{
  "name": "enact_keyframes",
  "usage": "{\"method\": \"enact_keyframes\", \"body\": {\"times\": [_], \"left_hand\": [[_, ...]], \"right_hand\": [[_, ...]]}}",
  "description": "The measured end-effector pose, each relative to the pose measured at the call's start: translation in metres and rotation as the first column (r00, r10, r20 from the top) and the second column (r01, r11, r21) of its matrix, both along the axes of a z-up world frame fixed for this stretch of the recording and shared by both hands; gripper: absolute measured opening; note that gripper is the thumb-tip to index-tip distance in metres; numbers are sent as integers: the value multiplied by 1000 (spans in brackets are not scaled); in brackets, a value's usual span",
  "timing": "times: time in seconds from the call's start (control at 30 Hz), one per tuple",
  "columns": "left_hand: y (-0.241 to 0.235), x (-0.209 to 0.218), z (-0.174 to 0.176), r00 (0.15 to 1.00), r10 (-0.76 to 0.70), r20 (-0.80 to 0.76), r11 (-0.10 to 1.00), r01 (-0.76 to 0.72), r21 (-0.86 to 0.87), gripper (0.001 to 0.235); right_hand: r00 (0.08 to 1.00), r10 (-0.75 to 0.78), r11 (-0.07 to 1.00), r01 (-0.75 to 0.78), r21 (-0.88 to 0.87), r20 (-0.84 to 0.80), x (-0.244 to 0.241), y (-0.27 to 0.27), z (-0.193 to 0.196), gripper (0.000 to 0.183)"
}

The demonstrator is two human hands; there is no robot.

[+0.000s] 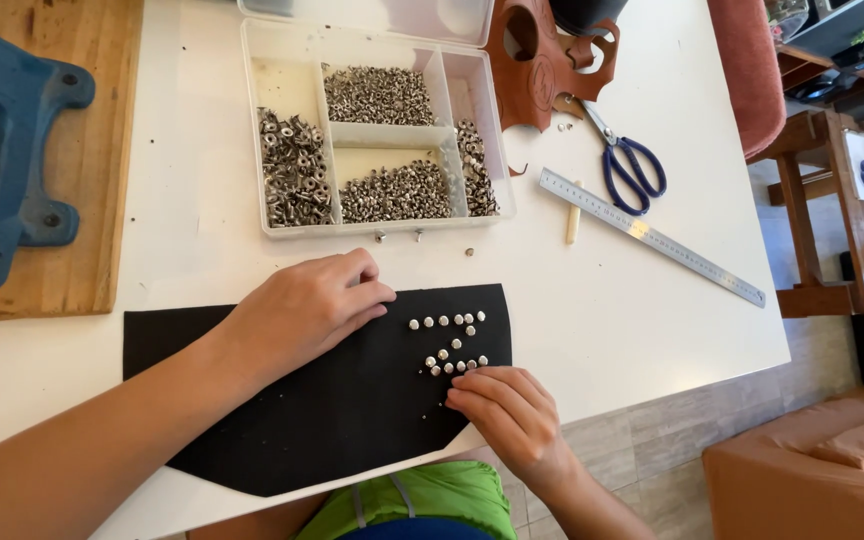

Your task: Inserting metal studs into pre-punched holes in a piece of black leather

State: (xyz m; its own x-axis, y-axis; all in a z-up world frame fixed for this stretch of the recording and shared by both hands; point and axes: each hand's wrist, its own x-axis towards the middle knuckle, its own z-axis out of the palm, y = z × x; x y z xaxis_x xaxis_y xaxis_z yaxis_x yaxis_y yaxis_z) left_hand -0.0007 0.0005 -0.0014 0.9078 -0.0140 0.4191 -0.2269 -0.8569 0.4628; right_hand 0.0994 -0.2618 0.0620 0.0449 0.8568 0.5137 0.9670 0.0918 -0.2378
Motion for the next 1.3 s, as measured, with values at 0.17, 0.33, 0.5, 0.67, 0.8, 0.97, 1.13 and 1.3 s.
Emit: {"method": "enact_keyframes", "body": {"times": [0.17, 0.33, 0.5, 0.67, 0.8, 0.97, 1.13, 1.3], "left_hand": [[0, 0, 0, 1000, 4, -12, 1000, -4, 4, 8], [0, 0, 2, 1000, 8, -22, 1000, -8, 16, 8], [0, 0, 0, 1000, 3, -9, 1000, -3, 10, 9], [0, 0, 4, 1000, -3, -14, 1000, 3, -5, 8], [0, 0, 3, 1000, -6, 15, 1000, 6, 17, 8], [0, 0, 5, 1000, -14, 12, 1000, 14, -14, 10], [-4, -3, 2, 999, 41, -10, 999, -41, 6, 15], [-2, -2, 7, 999, 33, -16, 999, -33, -4, 12]], "right_hand": [[999, -17, 1000, 17, 8, -51, -2, 1, 4, 7], [990, -75, 997, 71, -39, -119, -3, 1, 3, 4], [1000, -20, 999, 20, 37, 11, -5, 0, 2, 4], [999, 30, 999, -30, 20, 35, -4, -5, 2, 4], [994, 105, 991, -103, -84, 25, 0, -7, 11, 9], [979, 180, 981, -186, -49, -99, 23, -9, 9, 10], [981, -75, 996, 81, 30, -180, 70, 12, 9, 14], [989, -147, 986, 149, -77, 31, 111, 49, 6, 20]]}}
